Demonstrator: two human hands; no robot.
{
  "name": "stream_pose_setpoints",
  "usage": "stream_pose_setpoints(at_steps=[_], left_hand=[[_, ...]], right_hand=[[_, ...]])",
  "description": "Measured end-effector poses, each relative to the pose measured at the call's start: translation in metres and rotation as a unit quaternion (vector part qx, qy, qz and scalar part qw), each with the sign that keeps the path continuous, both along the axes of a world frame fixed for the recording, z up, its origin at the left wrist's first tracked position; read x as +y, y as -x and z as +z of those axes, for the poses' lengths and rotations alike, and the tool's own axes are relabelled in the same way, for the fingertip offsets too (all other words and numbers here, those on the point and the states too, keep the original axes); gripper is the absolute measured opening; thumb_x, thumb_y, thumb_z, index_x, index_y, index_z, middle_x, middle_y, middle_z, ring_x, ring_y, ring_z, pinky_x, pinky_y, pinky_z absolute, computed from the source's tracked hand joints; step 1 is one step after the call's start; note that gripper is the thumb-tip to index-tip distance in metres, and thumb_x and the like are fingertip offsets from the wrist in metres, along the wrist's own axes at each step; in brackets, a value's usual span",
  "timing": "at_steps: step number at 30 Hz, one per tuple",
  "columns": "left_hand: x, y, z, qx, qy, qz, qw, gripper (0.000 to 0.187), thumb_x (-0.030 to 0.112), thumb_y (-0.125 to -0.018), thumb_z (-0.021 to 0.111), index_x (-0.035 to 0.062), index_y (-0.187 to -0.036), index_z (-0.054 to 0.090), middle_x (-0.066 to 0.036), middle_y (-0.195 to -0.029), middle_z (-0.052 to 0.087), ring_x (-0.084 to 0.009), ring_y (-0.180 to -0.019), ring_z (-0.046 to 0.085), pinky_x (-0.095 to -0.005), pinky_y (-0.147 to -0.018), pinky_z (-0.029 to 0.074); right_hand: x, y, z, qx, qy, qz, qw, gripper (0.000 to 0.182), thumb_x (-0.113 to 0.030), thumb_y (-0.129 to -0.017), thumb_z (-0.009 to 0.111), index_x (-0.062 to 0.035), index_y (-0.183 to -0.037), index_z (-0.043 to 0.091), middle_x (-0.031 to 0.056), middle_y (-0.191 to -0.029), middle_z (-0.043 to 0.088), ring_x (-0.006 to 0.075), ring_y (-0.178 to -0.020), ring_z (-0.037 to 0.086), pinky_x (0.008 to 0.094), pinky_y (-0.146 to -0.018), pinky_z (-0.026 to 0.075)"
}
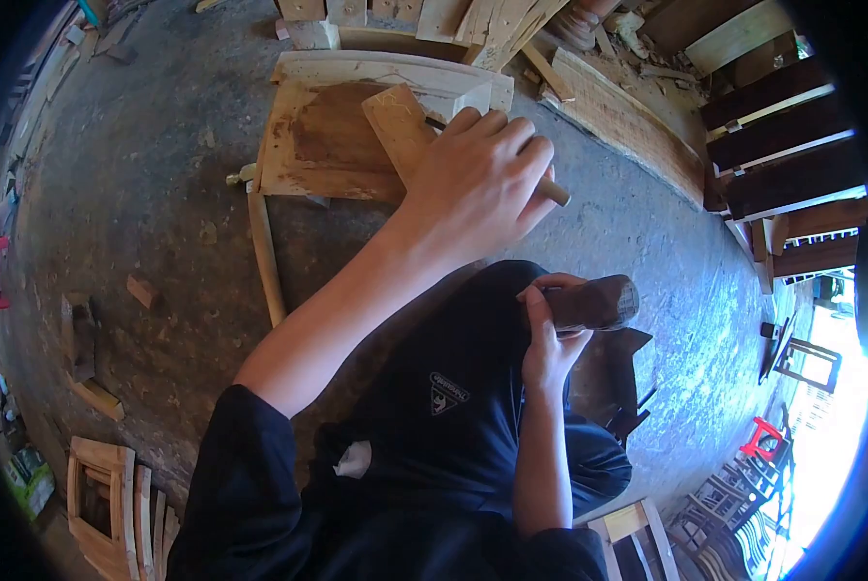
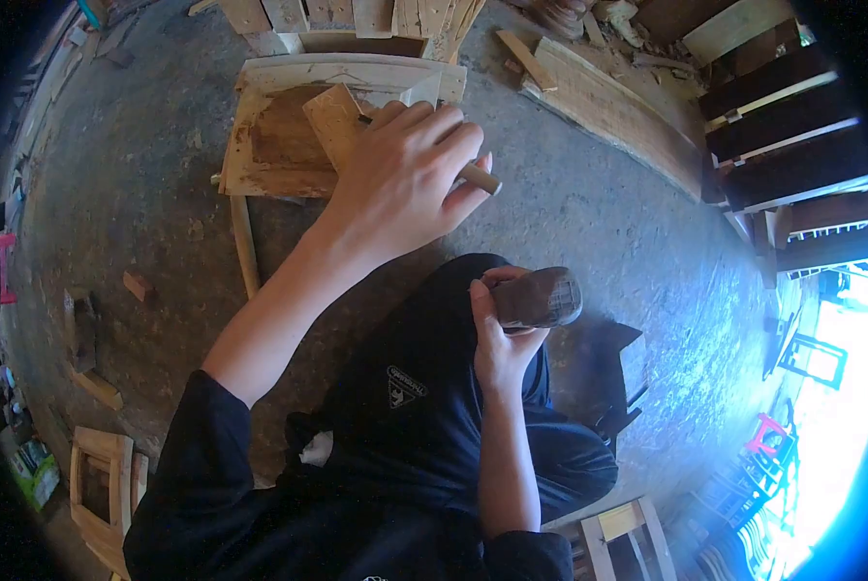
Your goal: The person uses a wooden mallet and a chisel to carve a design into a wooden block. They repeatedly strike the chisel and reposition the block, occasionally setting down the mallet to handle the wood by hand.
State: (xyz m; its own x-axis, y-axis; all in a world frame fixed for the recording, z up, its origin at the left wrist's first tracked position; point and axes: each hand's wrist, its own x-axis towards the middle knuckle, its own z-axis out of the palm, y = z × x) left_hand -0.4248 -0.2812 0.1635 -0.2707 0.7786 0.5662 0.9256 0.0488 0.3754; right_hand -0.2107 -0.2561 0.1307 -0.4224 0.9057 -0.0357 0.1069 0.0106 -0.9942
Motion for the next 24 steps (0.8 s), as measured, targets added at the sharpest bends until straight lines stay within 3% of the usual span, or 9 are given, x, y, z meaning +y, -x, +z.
stream_pose_setpoints(at_steps=[3, 12, 15, 18, 24], left_hand=[[-0.001, 0.001, -0.002, 0.010, -0.046, 0.017, 0.999, 0.020, 0.023, -0.090, 0.075, 0.0077, -0.093, 0.063, -0.008, -0.093, 0.066, -0.0256, -0.088, 0.065, -0.0420, -0.082, 0.053], [-0.007, 0.000, -0.004, -0.020, -0.043, 0.027, 0.999, 0.018, 0.018, -0.088, 0.076, 0.0071, -0.096, 0.064, -0.008, -0.096, 0.064, -0.0272, -0.091, 0.064, -0.0432, -0.086, 0.052], [-0.009, 0.001, -0.005, -0.019, -0.019, 0.031, 0.999, 0.028, 0.027, -0.085, 0.080, 0.0066, -0.097, 0.065, -0.010, -0.101, 0.064, -0.0261, -0.101, 0.063, -0.0429, -0.094, 0.048], [-0.009, 0.002, -0.004, -0.025, -0.058, 0.025, 0.998, 0.019, 0.017, -0.088, 0.075, 0.0072, -0.096, 0.061, -0.009, -0.096, 0.063, -0.0285, -0.095, 0.063, -0.0442, -0.087, 0.052], [-0.011, 0.005, -0.003, -0.033, -0.061, 0.003, 0.998, 0.019, 0.016, -0.089, 0.074, 0.0073, -0.096, 0.058, -0.010, -0.095, 0.063, -0.0289, -0.095, 0.063, -0.0448, -0.088, 0.051]], right_hand=[[0.002, 0.000, -0.002, -0.006, -0.012, 0.004, 1.000, 0.020, -0.007, -0.087, 0.080, -0.0032, -0.103, 0.069, 0.0024, -0.094, 0.068, 0.0104, -0.083, 0.063, 0.0268, -0.077, 0.049], [0.003, 0.001, -0.003, -0.002, -0.017, 0.000, 1.000, 0.019, -0.006, -0.086, 0.079, -0.0031, -0.101, 0.069, 0.0042, -0.094, 0.069, 0.0120, -0.084, 0.064, 0.0275, -0.077, 0.050], [0.003, 0.000, -0.003, -0.010, -0.019, 0.001, 1.000, 0.020, -0.005, -0.086, 0.079, -0.0030, -0.102, 0.068, 0.0049, -0.096, 0.069, 0.0124, -0.085, 0.065, 0.0280, -0.078, 0.051], [0.002, 0.001, -0.002, -0.001, -0.016, 0.000, 1.000, 0.022, -0.005, -0.086, 0.078, -0.0026, -0.104, 0.067, 0.0058, -0.096, 0.069, 0.0129, -0.085, 0.065, 0.0286, -0.078, 0.051], [0.003, -0.001, -0.005, -0.003, -0.030, 0.008, 0.999, 0.023, -0.005, -0.086, 0.078, -0.0019, -0.105, 0.066, 0.0069, -0.096, 0.069, 0.0146, -0.086, 0.067, 0.0298, -0.080, 0.053]])
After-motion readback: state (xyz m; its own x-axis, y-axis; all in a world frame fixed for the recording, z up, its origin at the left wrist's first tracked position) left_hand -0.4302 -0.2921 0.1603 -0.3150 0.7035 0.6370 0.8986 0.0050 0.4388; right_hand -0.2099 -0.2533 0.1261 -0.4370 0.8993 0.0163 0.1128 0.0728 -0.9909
